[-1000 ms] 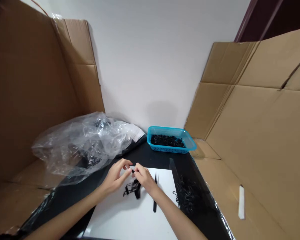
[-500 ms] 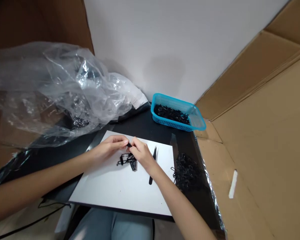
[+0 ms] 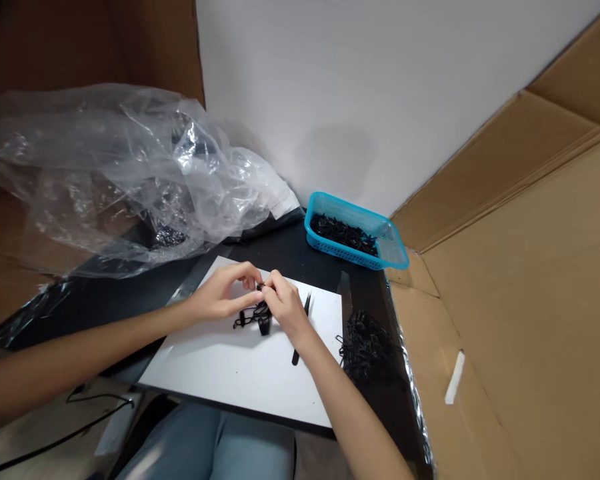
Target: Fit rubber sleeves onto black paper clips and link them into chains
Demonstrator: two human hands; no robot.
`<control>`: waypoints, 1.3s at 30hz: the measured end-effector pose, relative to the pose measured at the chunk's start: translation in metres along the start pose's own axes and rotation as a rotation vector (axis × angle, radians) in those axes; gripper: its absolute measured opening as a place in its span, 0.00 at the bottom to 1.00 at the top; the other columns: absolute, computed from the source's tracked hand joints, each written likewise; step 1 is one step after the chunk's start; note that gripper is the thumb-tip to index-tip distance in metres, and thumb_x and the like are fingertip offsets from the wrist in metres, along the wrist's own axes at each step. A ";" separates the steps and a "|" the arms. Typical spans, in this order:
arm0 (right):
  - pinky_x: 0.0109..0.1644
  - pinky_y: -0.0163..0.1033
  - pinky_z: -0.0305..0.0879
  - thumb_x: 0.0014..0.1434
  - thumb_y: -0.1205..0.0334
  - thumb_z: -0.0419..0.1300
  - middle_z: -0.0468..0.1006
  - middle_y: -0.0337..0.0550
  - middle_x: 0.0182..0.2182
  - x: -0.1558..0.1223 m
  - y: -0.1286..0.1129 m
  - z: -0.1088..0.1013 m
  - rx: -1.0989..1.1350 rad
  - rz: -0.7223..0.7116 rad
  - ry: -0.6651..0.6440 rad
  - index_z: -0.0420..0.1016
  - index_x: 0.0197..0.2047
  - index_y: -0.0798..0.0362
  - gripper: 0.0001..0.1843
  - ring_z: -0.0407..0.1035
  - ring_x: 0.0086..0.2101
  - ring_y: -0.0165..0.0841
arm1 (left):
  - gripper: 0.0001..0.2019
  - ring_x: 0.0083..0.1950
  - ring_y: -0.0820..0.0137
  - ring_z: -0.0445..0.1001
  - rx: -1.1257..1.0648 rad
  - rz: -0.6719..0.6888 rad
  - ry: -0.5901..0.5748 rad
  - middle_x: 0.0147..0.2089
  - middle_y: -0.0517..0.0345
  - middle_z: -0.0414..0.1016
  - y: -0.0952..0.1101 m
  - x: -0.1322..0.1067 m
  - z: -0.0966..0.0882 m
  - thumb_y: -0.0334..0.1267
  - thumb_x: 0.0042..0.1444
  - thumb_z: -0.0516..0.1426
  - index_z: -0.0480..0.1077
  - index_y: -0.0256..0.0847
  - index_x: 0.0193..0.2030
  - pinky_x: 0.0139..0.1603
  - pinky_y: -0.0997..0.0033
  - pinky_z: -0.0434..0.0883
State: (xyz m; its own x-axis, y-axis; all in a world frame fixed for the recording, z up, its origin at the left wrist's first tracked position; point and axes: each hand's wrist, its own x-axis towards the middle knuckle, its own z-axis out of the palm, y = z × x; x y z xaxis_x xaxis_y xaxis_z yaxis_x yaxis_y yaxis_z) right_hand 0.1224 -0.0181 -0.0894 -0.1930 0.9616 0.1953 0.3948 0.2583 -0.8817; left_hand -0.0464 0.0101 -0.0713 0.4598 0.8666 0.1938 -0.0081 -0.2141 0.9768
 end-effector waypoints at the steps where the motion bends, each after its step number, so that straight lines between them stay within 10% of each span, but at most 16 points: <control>1: 0.31 0.35 0.53 0.55 0.60 0.49 0.62 0.34 0.22 0.000 0.000 0.000 -0.002 -0.003 -0.009 0.58 0.26 0.50 0.08 0.58 0.25 0.30 | 0.08 0.32 0.71 0.67 0.005 -0.010 0.003 0.28 0.60 0.71 0.000 0.000 0.000 0.40 0.47 0.64 0.73 0.37 0.29 0.36 0.72 0.60; 16: 0.38 0.41 0.54 0.60 0.64 0.46 0.63 0.40 0.26 0.001 0.002 -0.004 -0.367 -0.152 -0.016 0.55 0.26 0.49 0.10 0.59 0.31 0.36 | 0.09 0.30 0.75 0.65 -0.420 -0.282 0.297 0.28 0.61 0.67 -0.012 0.016 -0.018 0.39 0.44 0.62 0.70 0.37 0.29 0.30 0.75 0.58; 22: 0.44 0.44 0.54 0.64 0.58 0.46 0.71 0.46 0.38 -0.001 0.003 -0.004 -0.487 -0.150 0.025 0.66 0.39 0.50 0.11 0.62 0.40 0.40 | 0.09 0.27 0.78 0.62 -0.477 -0.308 0.141 0.27 0.62 0.67 -0.005 0.013 -0.014 0.34 0.39 0.64 0.69 0.36 0.28 0.28 0.76 0.58; 39: 0.38 0.39 0.64 0.52 0.56 0.53 0.68 0.37 0.25 -0.001 0.000 0.006 0.458 0.063 -0.026 0.63 0.28 0.51 0.08 0.67 0.30 0.33 | 0.10 0.36 0.68 0.72 -0.619 -0.311 -0.316 0.31 0.57 0.74 -0.008 0.005 -0.009 0.38 0.46 0.65 0.69 0.39 0.32 0.40 0.69 0.64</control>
State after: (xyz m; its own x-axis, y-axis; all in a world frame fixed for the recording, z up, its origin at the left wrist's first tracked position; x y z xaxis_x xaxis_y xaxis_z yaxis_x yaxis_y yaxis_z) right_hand 0.1175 -0.0199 -0.0922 -0.2059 0.9699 0.1300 -0.0303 0.1265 -0.9915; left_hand -0.0523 0.0202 -0.0773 0.7542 0.6552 -0.0436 -0.2899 0.3918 0.8732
